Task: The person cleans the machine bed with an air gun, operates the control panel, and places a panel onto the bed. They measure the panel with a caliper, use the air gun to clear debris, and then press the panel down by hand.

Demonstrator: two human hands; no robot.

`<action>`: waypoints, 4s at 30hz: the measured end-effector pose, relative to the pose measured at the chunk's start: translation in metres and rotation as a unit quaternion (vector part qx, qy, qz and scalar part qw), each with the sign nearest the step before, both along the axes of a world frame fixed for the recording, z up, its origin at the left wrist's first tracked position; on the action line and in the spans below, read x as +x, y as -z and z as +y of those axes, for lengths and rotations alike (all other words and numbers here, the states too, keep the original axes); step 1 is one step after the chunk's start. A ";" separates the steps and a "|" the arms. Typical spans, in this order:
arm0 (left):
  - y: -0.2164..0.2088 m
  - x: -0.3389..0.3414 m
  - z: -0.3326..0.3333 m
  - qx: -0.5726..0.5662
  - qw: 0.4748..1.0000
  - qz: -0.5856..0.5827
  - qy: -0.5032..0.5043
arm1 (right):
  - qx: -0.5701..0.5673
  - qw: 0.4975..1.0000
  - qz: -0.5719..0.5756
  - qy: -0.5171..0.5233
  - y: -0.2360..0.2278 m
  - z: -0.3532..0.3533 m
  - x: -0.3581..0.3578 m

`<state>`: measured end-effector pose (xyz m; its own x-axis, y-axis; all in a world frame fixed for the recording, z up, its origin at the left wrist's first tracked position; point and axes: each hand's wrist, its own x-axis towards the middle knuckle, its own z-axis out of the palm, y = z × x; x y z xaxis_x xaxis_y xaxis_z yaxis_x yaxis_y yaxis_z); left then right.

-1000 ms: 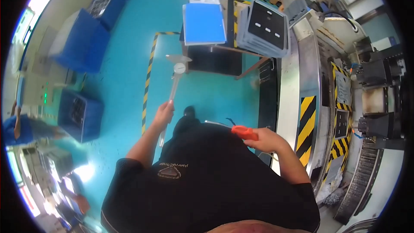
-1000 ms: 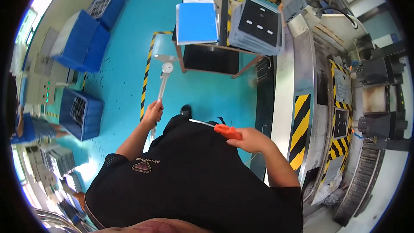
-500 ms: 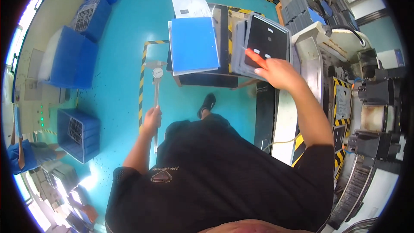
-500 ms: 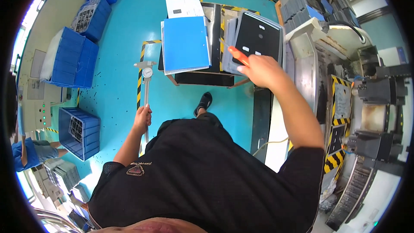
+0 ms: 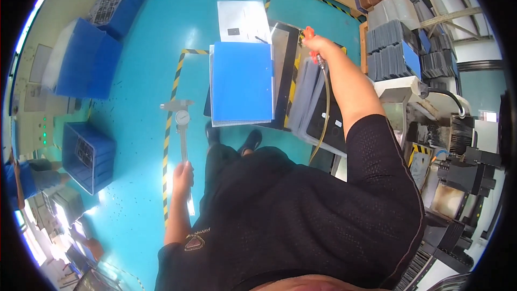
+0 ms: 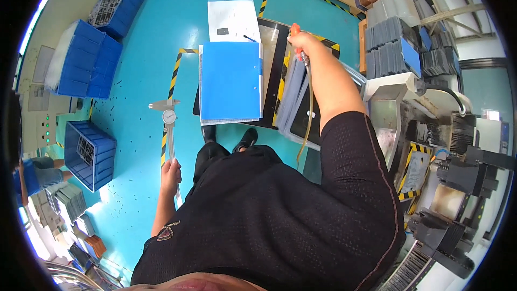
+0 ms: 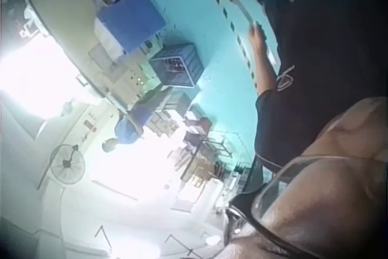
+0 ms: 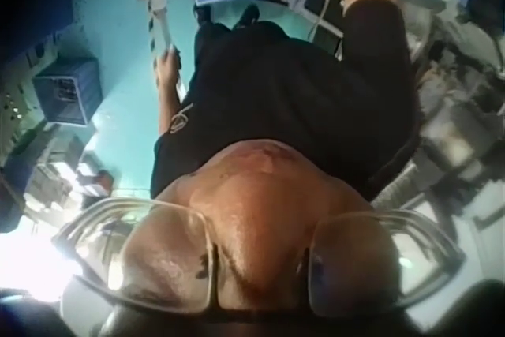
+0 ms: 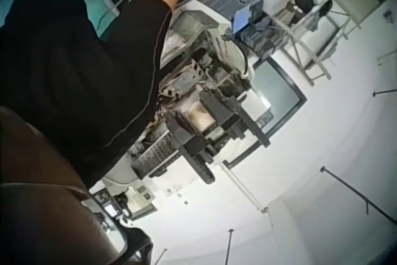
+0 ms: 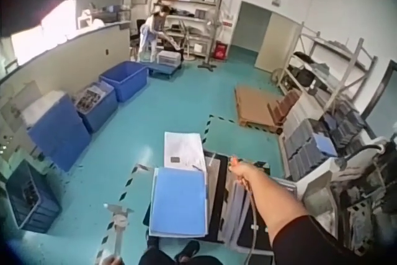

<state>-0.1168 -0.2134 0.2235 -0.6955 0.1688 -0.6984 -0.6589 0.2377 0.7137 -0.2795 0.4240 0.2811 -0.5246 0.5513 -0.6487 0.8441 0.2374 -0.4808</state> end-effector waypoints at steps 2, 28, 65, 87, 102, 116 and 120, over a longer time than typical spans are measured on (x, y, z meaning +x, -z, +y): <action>0.001 -0.022 0.007 0.009 1.000 -0.005 0.004 | -0.008 1.000 0.003 -0.016 0.009 -0.016 0.001; 0.026 -0.319 0.065 0.043 0.934 -0.008 0.355 | 0.204 0.937 0.035 0.280 0.076 -0.103 0.011; 0.092 -0.139 0.487 -0.028 0.758 0.156 0.633 | 0.127 0.943 -0.123 0.282 -0.025 -0.408 0.279; 0.115 -0.393 0.110 0.237 0.971 -0.001 0.037 | -0.079 0.932 0.185 0.301 0.079 -0.145 0.001; -0.030 -0.517 -0.123 0.266 0.934 0.183 -0.155 | -0.133 0.986 0.096 -0.009 0.061 -0.206 -0.071; 0.006 -0.554 0.014 0.390 0.919 0.027 -0.046 | -0.066 0.979 0.014 0.192 0.002 -0.353 0.220; 0.035 -0.544 0.117 0.386 0.921 0.032 0.045 | -0.040 0.969 -0.004 0.245 -0.009 -0.335 0.246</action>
